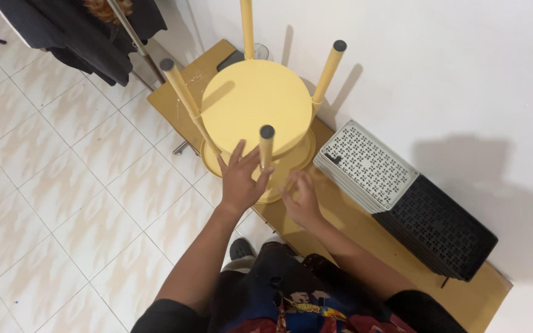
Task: The person assembles a yellow plastic stool by inserting four legs into the seat and tightening them. They then assemble a white plastic tray by inserting four black legs and tightening them with a screwdriver, and place a black tray on top.
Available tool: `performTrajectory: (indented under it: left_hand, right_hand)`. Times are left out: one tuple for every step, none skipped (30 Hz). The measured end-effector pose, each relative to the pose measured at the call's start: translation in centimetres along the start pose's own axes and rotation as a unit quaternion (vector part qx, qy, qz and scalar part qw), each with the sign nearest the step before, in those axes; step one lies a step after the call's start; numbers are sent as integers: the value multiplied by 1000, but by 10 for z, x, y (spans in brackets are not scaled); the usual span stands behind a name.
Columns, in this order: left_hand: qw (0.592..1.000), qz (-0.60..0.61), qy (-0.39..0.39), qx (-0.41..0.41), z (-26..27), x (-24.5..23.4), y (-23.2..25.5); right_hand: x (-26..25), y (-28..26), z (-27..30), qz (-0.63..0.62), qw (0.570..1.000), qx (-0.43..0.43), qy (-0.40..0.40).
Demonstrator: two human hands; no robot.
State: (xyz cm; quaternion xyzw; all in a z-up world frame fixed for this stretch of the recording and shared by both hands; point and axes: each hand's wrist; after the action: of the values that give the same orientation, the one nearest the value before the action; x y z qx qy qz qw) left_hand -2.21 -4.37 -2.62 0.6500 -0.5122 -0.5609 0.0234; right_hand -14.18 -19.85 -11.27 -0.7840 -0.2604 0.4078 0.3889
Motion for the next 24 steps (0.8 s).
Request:
performTrajectory:
  left_hand:
    - [1000,11,12,1,1,1,-2]
    - [1000,15,13,-10,4,1,-4]
    - [1000,18,13,-19,6,-1,-7]
    - [999,22,13,-29,8,-4,-9]
    - [999,26,20,-40,10,-9,-11]
    - [998,29,28,-50,12,-15,-13]
    - [997,33,34,-63,15,-21,-14]
    - [997,34,55,-47,16,-29,-16]
    - [996,36,77,-31,16,-38,-16]
    - [994,39,99,-15,17,-48,-15]
    - [992,54,111,-21,18,-56,-14]
    - [989,70,124,-27,18,-65,-12]
    - [986,85,138,-34,16,-74,-11]
    - [985,86,146,-38,14,-83,-11]
    - [983,87,155,-44,12,-90,-11]
    - [981,88,165,-49,10,-97,-12]
    - [971,139,175,-82,10,-102,-14]
    - [958,190,184,-114,9,-107,-17]
    - [940,241,193,-145,10,-111,-21]
    - [932,262,202,-148,11,-114,-26]
    - [924,284,210,-149,13,-118,-31]
    - [915,305,218,-150,15,-121,-38]
    - [906,324,226,-154,18,-125,-44]
    - [897,342,233,-157,21,-129,-51]
  right_hand:
    - [-1,19,17,23,998,44,-33]
    - [-3,38,35,45,993,87,-67]
    - [-5,58,51,55,988,106,-97]
    - [-6,78,65,64,982,126,-126]
    - [-7,95,80,46,976,162,-137]
    - [-7,110,93,28,969,198,-148]
    - [-7,123,106,9,959,236,-159]
    - [-7,133,115,10,949,266,-169]
    - [-9,138,120,12,939,295,-179]
    - [-10,140,124,14,927,324,-189]
    - [-11,143,125,0,928,326,-182]
    - [-13,140,124,-15,928,328,-175]
    - [-13,134,119,-30,929,328,-169]
    - [-13,125,114,-29,934,317,-159]
    - [-15,116,107,-26,939,307,-151]
    - [-16,106,99,-24,944,296,-142]
    - [-18,96,91,-27,942,306,-139]
    - [-19,86,83,-30,939,315,-135]
    - [-19,78,73,-33,936,326,-131]
    - [-18,71,64,-45,934,333,-125]
    - [-17,67,56,-57,931,340,-118]
    - [-16,64,49,-69,929,347,-111]
    - [-15,62,43,-86,942,309,-94]
    - [-14,62,37,-103,954,271,-78]
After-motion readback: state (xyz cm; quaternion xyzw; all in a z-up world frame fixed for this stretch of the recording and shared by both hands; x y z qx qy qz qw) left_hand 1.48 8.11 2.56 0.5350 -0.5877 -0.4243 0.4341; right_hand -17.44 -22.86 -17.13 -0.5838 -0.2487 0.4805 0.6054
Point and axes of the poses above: each hand's wrist, its own z-axis away from the middle knuckle, its own x-axis out of the palm, y = z × x
